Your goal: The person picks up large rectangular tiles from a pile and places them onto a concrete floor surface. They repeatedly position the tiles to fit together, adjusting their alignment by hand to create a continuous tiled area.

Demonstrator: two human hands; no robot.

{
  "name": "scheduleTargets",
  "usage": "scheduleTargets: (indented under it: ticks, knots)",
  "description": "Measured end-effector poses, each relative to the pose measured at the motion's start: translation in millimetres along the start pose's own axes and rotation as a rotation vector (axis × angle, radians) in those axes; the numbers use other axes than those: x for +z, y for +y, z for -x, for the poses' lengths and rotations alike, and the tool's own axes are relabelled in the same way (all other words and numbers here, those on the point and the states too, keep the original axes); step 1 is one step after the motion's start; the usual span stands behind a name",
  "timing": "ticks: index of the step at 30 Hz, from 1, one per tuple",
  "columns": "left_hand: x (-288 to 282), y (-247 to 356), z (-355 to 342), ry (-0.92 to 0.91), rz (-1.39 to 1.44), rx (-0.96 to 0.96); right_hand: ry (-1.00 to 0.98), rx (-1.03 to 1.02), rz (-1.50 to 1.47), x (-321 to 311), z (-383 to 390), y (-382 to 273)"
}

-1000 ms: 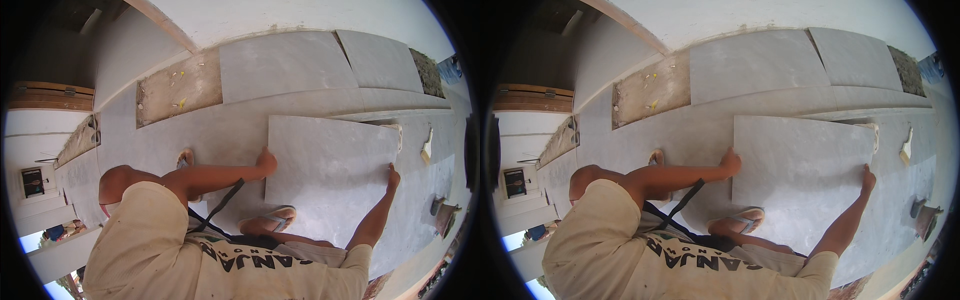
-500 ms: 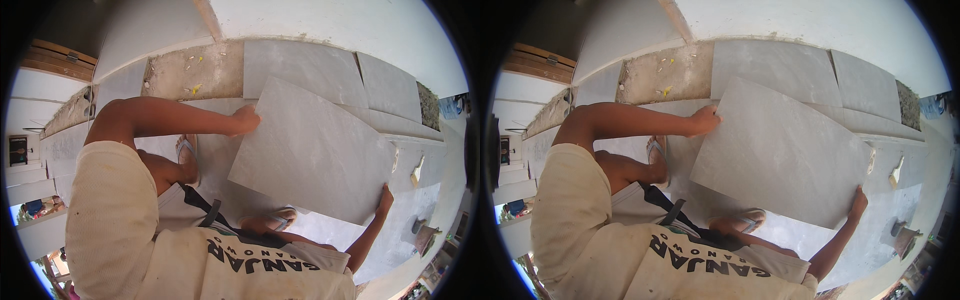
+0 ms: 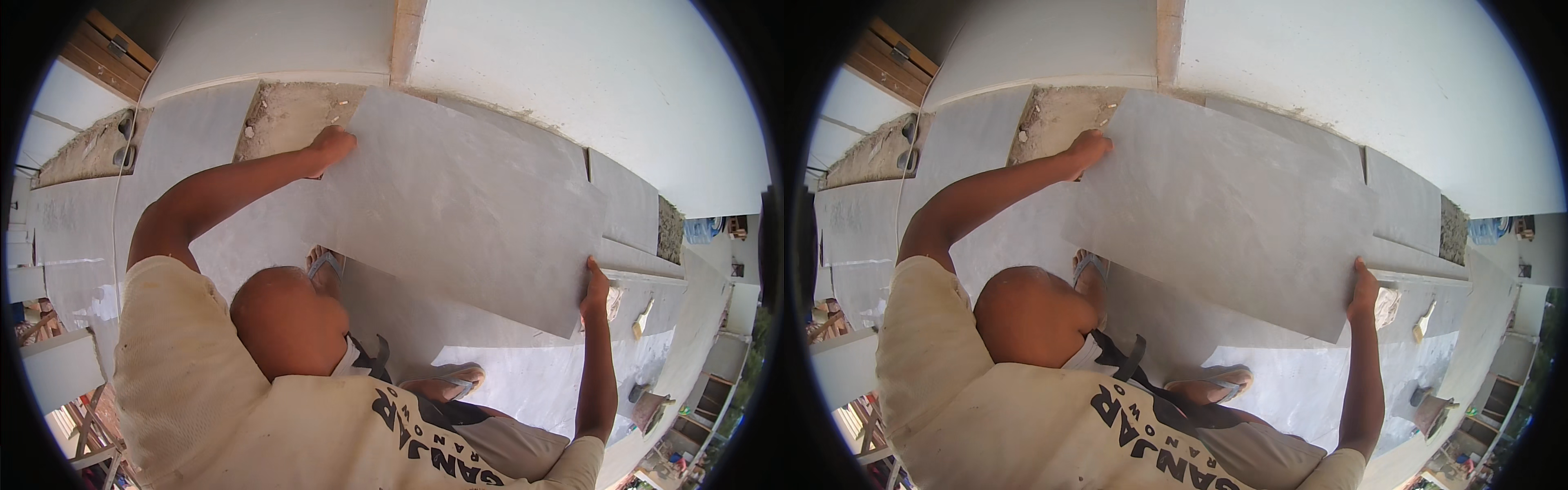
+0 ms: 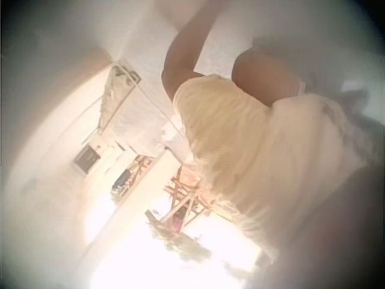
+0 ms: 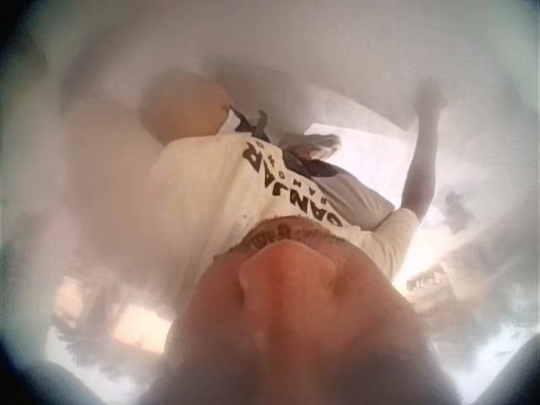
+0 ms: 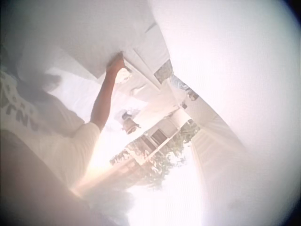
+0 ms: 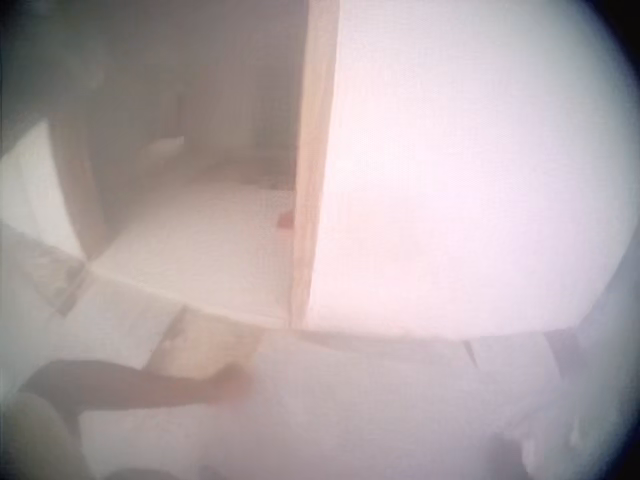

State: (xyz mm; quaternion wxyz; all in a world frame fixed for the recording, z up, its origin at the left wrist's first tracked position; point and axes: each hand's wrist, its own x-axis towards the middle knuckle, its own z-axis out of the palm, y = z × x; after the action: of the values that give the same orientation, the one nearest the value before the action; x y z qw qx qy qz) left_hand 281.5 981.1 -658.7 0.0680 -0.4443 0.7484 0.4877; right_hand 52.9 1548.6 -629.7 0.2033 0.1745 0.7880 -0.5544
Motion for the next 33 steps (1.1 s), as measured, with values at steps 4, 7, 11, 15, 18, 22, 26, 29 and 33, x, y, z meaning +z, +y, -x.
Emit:
scheduleTargets:
  ticks: [4,7,11,15,18,22,26,29,33]
  knots:
    - [-41,-31,-37,0.036,0.159,-0.009,0.013,0.016,0.085,77,-8,-24]
    - [-71,-60,-74,0.056,0.155,-0.024,0.0,0.032,0.108,136,-16,-35]
    - [-99,-98,-127,0.134,0.193,-0.087,-0.001,0.058,0.122,218,-13,-50]
    - [-125,-143,-178,0.137,0.188,-0.116,-0.026,0.053,0.152,280,-19,-54]
    - [-137,-169,-205,0.166,0.14,-0.112,-0.043,0.104,0.116,317,-25,-60]
    - [-154,-203,-232,0.215,0.089,-0.104,0.004,0.047,0.206,357,-38,-59]
    - [-159,-205,-250,0.201,-0.049,-0.073,-0.034,0.058,0.17,379,-48,-55]
    - [-162,-226,-270,0.226,-0.447,0.118,-0.001,0.069,0.17,395,-61,-49]
    - [-169,-257,-293,0.137,-1.147,0.352,-0.035,0.087,0.177,408,-67,-45]
